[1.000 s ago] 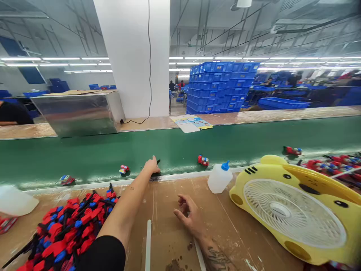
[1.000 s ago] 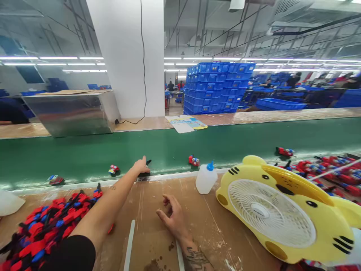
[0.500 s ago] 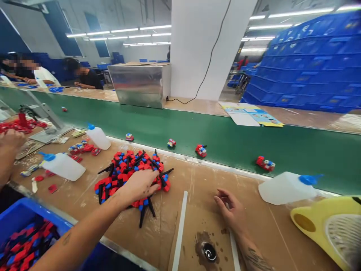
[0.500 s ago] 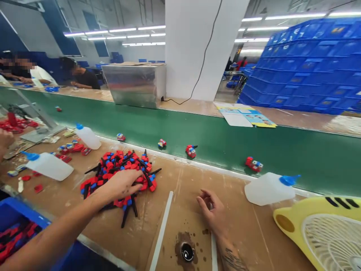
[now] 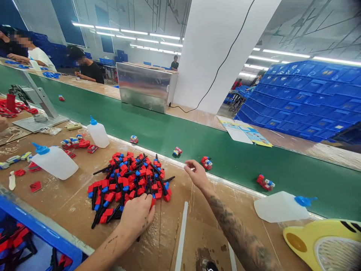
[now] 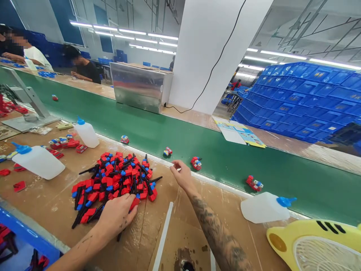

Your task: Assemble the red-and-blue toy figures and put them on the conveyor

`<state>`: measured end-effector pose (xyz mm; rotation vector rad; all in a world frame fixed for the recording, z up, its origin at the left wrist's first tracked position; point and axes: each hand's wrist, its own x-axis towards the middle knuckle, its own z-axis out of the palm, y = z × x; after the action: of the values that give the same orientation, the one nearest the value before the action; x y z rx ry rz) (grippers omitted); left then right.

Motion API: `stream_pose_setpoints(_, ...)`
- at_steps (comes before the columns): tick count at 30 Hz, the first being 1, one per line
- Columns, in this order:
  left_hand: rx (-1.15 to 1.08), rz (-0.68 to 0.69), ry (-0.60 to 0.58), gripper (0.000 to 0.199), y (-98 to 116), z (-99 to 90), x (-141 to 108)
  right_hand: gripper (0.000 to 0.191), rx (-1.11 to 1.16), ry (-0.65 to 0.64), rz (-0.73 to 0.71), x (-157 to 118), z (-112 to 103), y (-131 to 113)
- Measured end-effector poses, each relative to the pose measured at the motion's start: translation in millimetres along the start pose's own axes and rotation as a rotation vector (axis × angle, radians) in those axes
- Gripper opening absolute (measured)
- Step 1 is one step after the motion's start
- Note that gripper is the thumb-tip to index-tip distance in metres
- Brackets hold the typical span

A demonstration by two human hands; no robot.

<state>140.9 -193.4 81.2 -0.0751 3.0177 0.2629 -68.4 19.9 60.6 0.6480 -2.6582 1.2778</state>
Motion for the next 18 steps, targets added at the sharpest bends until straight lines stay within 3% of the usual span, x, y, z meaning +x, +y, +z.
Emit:
stream_pose_setpoints(3, -0.099, 0.151, -0.017, 0.020, 7.7, 0.3, -6.9, 0.046, -0.112, 0.047, 0.049, 51.7, 24.3, 14.0)
stream_pose_setpoints(5, -0.108, 0.323, -0.030, 0.015, 15.9, 9.3, -10.2, 0.058, -0.162, 0.064, 0.059, 73.1, 39.7, 23.5)
stream_pose_setpoints(8, -0.034, 0.577, 0.017, 0.003, 27.0, 31.4, -11.9, 0.061, -0.222, 0.051, 0.077, 89.0, 55.3, 32.2)
stream_pose_setpoints(10, 0.002, 0.657, 0.059, 0.010, 29.8, 46.4, -13.2, 0.053, -0.236, 0.043, 0.089, 93.0, 58.0, 34.3)
stream_pose_setpoints(14, -0.036, 0.687, 0.078, 0.013, 25.4, 61.9, -19.3, 0.042, -0.150, 0.024, 0.045, 83.3, 44.7, 30.5)
stream_pose_setpoints(16, -0.106, 0.593, 0.084, 0.029, 24.5, 59.8, -21.8, 0.044, -0.067, -0.004, -0.012, 62.9, 32.9, 25.0)
stream_pose_setpoints(18, -0.170, 0.409, 0.053, 0.036, 27.8, 52.9, -22.3, 0.045, 0.096, -0.010, -0.095, 30.4, 20.1, 18.8)
